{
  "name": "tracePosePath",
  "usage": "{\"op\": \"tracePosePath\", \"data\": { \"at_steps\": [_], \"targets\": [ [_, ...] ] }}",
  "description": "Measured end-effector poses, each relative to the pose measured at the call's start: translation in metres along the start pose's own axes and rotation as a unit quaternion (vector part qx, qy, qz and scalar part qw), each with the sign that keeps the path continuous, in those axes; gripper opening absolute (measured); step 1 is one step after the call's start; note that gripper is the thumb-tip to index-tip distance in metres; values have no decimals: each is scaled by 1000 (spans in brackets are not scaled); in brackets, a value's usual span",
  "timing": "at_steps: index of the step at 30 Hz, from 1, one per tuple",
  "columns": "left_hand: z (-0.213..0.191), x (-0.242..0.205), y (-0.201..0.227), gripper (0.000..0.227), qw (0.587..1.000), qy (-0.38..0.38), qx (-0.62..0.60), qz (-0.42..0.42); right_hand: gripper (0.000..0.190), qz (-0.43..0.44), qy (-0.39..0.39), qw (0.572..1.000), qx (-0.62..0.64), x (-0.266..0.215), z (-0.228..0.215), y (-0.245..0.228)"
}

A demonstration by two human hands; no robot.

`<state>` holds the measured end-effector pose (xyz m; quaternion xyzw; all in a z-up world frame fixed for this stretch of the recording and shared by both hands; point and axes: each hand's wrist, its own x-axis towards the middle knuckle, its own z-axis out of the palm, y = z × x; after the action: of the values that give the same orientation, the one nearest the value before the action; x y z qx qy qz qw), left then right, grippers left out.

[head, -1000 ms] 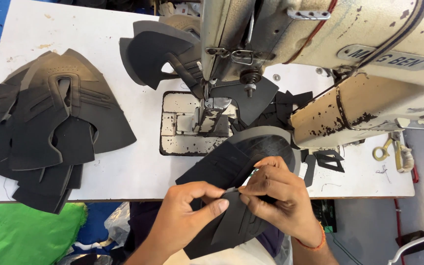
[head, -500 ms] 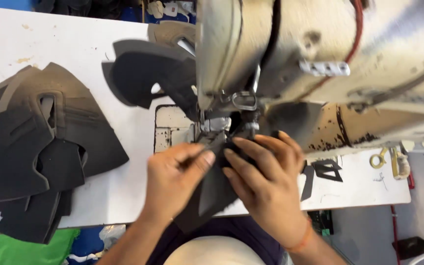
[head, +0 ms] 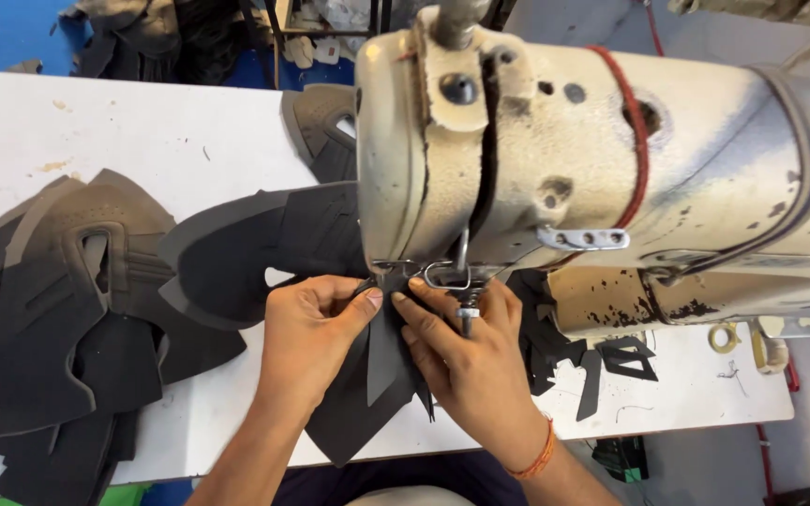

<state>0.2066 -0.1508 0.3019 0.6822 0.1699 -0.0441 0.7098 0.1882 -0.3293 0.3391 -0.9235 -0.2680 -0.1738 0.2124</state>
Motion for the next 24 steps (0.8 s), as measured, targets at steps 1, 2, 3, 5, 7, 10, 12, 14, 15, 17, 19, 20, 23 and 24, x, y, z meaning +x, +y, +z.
{"op": "tracePosePath", "data": {
  "at_steps": [1, 2, 3, 5, 7, 10, 12, 14, 15, 17, 19, 20, 23, 24],
  "targets": [
    [1, 0, 2, 13, 1000, 3, 11, -10, 35, -2, 1, 1000, 1, 0, -1, 0],
    [1, 1, 2, 13, 1000, 3, 13, -7, 35, -3, 5, 1000, 1, 2, -2, 0],
    [2, 3, 2, 13, 1000, 6, 2, -12, 35, -4, 3, 1000, 2, 3, -2, 1],
    [3, 6, -2, 13, 1000, 6, -7, -18, 35, -2, 2, 1000, 1, 4, -3, 3],
    [4, 7, -6, 13, 999, 11, -43, -13, 35, -3, -6, 1000, 2, 5, -6, 5],
    [5, 10, -14, 13, 998, 12, -59, -3, 34, -11, 0, 1000, 1, 6, -8, 5],
    [4, 8, -11, 13, 998, 7, -62, 1, 34, -13, 3, 1000, 2, 6, -10, 4],
    [-1, 9, -16, 13, 998, 4, -65, 6, 33, -16, 6, 1000, 3, 4, -11, 2],
    [-5, 10, -23, 14, 998, -12, -62, 1, 33, -16, 10, 1000, 1, 3, -10, 2],
    [-11, 11, -23, 15, 998, -25, -56, -1, 34, -18, 16, 1000, 1, 1, -8, 0],
    [-13, 7, -12, 17, 996, -66, -52, -14, 35, -20, 21, 1000, -3, -2, -7, -2],
    [-12, 6, -11, 17, 996, -66, -55, -12, 35, -22, 20, 1000, -5, -6, -13, 2],
    [-9, 6, -10, 18, 996, -74, -45, -16, 33, -33, 7, 999, 37, -29, -33, 35],
    [-9, 8, -13, 18, 997, -66, -48, -14, 40, -7, 105, 994, 14, -48, -40, 61]
  ]
}}
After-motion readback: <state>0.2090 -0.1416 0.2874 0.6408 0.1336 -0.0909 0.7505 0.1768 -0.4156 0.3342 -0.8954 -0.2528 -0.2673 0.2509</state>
